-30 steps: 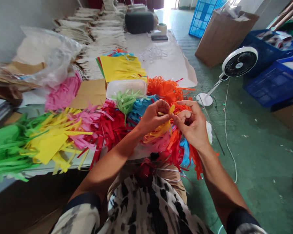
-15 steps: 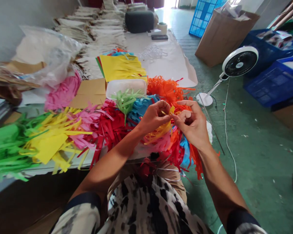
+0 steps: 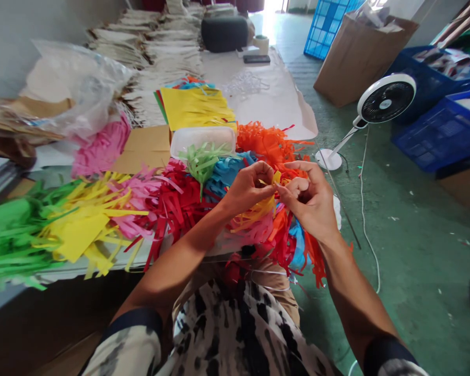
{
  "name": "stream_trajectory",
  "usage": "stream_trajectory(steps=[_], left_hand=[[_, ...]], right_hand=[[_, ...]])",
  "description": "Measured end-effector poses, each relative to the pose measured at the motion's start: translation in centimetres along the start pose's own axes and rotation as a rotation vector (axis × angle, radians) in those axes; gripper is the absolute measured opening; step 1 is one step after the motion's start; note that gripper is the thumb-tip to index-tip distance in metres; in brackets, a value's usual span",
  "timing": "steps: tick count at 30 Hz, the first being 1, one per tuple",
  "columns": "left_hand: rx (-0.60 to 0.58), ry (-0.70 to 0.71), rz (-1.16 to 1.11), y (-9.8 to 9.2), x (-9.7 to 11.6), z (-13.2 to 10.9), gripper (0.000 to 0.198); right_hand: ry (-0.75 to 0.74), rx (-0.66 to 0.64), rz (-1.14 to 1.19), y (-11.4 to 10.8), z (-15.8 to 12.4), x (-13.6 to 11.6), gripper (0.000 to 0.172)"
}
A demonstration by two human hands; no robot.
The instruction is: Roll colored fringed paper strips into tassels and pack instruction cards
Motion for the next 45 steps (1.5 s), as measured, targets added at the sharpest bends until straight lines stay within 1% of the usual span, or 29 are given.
stream_trajectory(steps=[7,9,13,15,18,22,23,26,29,32,34,38,41,45], left_hand=[[0.009,-0.028,-0.042,0.1,0.1,-0.2,0.046],[-0.007,-0.028,-0.062,0.2,0.0,-0.2,0.045],[-0.073,-0.021,-0.148,0.2,-0.1,-0.5,0.035],[-0.079,-0.006,-0.162,0.2,-0.1,-0.6,0.033],[-0.049,0.018,-0.127,0.3,-0.1,-0.8,0.031],[-0.030,0.034,-0.017,0.6,0.2,-0.8,0.038],[-0.023,0.042,0.010,0.7,0.2,-0.7,0.036],[0.006,0.059,0.072,0.7,0.2,-0.7,0.021],[0.056,0.075,0.208,0.9,0.5,-0.8,0.018],[0.128,0.124,0.517,1.2,1.2,-1.1,0.018],[0.155,0.155,0.744,1.4,1.5,-1.3,0.023],[0.148,0.173,1.116,1.5,1.8,-1.4,0.033],[0.110,0.162,1.221,1.4,1.8,-1.5,0.036],[0.079,0.105,1.223,1.5,1.4,-2.1,0.035]], right_hand=[[-0.016,-0.001,0.002,-0.1,0.1,0.7,0.040],[-0.012,0.006,-0.009,-0.1,0.2,0.9,0.040],[-0.016,0.033,-0.055,-0.1,0.3,1.1,0.039],[-0.009,0.047,-0.078,-0.1,0.4,1.2,0.039],[0.008,0.059,-0.081,-0.2,0.4,1.5,0.039],[0.014,0.075,-0.085,-0.4,0.4,1.7,0.037],[0.012,0.076,-0.084,-0.4,0.4,1.7,0.036],[0.005,0.071,-0.071,-0.4,0.4,1.4,0.037],[0.016,0.062,-0.052,-0.4,0.3,1.1,0.039],[0.040,0.062,-0.042,-0.3,0.3,0.9,0.030],[0.044,0.059,-0.068,-0.2,0.3,0.7,0.022],[0.034,0.036,-0.057,-0.2,0.2,0.6,0.018],[0.061,0.081,0.014,-0.3,0.2,0.8,0.015],[0.046,0.176,0.077,-0.2,0.2,1.1,0.009]])
Point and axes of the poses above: each hand's wrist, its own z-axis towards the middle knuckle, its own y-axis out of the palm, x = y × z, the point moved 1 cm from there along z, towards the middle knuckle, and after that the axes turned 7 degrees about -x, right-handed, at the moved point
